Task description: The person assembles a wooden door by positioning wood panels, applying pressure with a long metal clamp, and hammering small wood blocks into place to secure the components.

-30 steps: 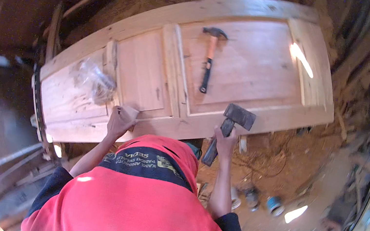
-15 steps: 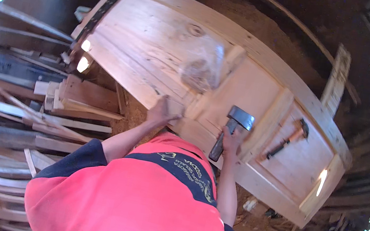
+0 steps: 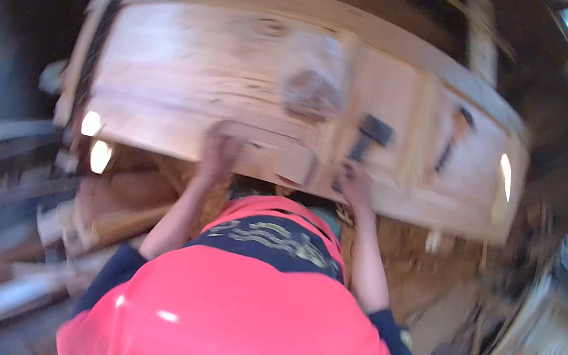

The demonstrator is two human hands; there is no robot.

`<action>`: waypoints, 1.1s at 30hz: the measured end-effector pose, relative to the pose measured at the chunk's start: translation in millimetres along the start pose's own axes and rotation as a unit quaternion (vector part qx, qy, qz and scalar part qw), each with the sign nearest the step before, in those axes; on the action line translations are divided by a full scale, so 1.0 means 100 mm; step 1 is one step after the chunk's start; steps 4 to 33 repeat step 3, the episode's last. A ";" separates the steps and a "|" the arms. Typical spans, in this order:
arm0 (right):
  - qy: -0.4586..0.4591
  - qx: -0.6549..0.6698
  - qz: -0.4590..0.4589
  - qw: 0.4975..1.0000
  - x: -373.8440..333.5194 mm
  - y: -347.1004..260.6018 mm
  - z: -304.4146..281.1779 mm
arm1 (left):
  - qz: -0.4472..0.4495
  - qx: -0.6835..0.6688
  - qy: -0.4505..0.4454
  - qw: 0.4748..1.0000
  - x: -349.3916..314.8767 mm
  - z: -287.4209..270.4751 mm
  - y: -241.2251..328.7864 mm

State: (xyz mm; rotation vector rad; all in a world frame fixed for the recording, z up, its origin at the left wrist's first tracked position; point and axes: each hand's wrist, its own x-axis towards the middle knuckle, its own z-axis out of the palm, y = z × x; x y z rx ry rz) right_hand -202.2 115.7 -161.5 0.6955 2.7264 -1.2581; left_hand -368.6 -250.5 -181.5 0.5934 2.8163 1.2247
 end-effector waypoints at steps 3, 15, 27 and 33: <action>-0.076 -0.020 0.007 0.997 -0.17 -0.34 0.18 | 0.017 0.107 -0.046 0.993 0.14 0.08 -0.60; -0.076 -0.020 0.007 0.997 -0.17 -0.34 0.18 | 0.017 0.107 -0.046 0.993 0.14 0.08 -0.60; -0.076 -0.020 0.007 0.997 -0.17 -0.34 0.18 | 0.017 0.107 -0.046 0.993 0.14 0.08 -0.60; -0.076 -0.020 0.007 0.997 -0.17 -0.34 0.18 | 0.017 0.107 -0.046 0.993 0.14 0.08 -0.60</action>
